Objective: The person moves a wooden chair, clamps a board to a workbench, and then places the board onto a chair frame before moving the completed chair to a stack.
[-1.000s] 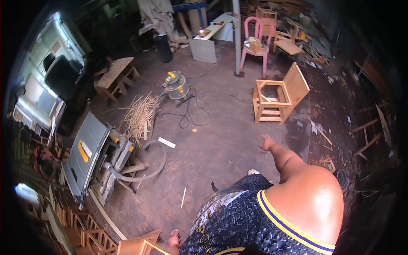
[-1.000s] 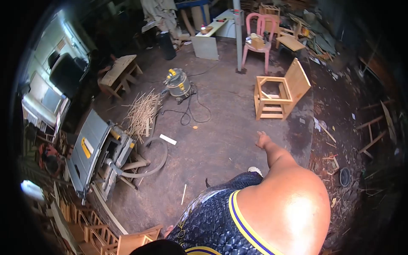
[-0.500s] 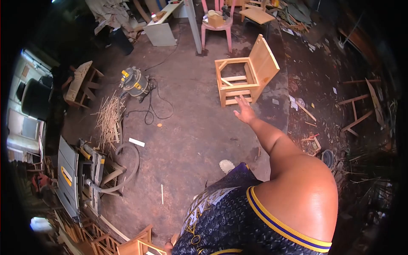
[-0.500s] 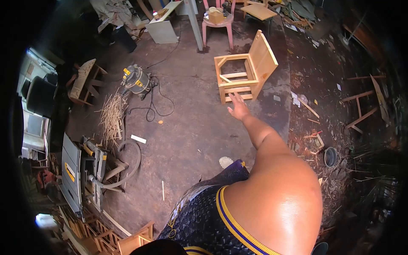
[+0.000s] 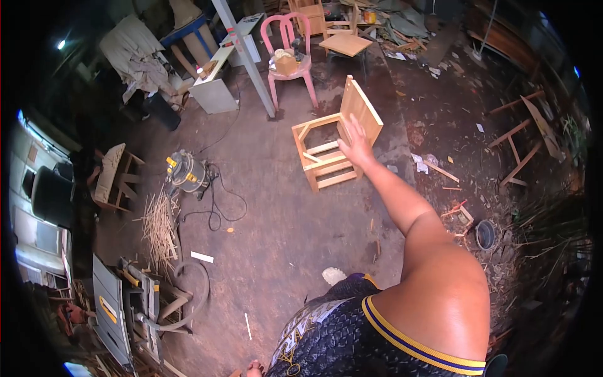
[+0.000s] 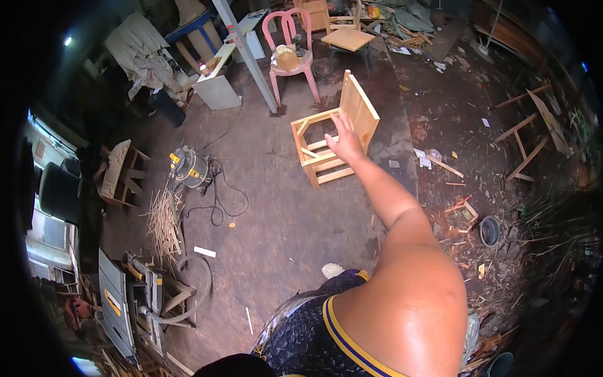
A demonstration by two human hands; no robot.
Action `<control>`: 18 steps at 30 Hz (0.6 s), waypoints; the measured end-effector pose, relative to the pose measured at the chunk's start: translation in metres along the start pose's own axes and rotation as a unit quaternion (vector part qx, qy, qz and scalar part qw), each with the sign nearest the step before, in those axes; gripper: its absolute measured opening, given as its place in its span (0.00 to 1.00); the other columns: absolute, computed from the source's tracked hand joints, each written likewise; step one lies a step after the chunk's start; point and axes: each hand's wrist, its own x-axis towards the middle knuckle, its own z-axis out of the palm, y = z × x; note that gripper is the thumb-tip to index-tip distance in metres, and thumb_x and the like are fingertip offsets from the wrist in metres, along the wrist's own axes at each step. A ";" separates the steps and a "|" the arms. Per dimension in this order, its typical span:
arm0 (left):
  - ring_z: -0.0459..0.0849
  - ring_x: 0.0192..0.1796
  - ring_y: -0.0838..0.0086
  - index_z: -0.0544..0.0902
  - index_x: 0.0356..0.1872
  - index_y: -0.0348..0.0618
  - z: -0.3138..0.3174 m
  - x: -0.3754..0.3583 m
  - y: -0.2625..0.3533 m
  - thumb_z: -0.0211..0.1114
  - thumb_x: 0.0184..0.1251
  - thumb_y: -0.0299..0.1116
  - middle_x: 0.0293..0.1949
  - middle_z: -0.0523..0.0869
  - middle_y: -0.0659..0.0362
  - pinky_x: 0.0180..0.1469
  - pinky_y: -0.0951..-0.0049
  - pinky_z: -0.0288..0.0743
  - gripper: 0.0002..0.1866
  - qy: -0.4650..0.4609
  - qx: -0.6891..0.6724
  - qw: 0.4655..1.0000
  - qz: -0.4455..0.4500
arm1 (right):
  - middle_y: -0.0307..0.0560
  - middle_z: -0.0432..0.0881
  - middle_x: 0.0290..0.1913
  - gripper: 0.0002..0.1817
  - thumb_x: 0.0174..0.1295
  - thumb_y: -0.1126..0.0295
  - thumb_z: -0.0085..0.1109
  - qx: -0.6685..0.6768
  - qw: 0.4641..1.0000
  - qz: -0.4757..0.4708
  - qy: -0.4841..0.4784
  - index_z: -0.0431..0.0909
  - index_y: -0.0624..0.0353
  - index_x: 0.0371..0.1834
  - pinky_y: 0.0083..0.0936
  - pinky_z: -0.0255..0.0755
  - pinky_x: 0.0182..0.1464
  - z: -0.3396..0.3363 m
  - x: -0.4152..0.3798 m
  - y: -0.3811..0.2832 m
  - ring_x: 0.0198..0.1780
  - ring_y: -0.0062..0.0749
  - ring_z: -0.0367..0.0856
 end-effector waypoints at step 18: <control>0.77 0.48 0.64 0.72 0.56 0.43 0.029 0.013 0.006 0.62 0.60 0.44 0.49 0.79 0.55 0.44 0.60 0.71 0.26 -0.013 -0.056 0.998 0.035 | 0.52 0.72 0.59 0.41 0.53 0.68 0.61 0.082 0.989 -0.076 0.102 0.52 0.52 0.70 0.28 0.76 0.44 -0.122 0.112 -0.118 0.50 0.38 0.79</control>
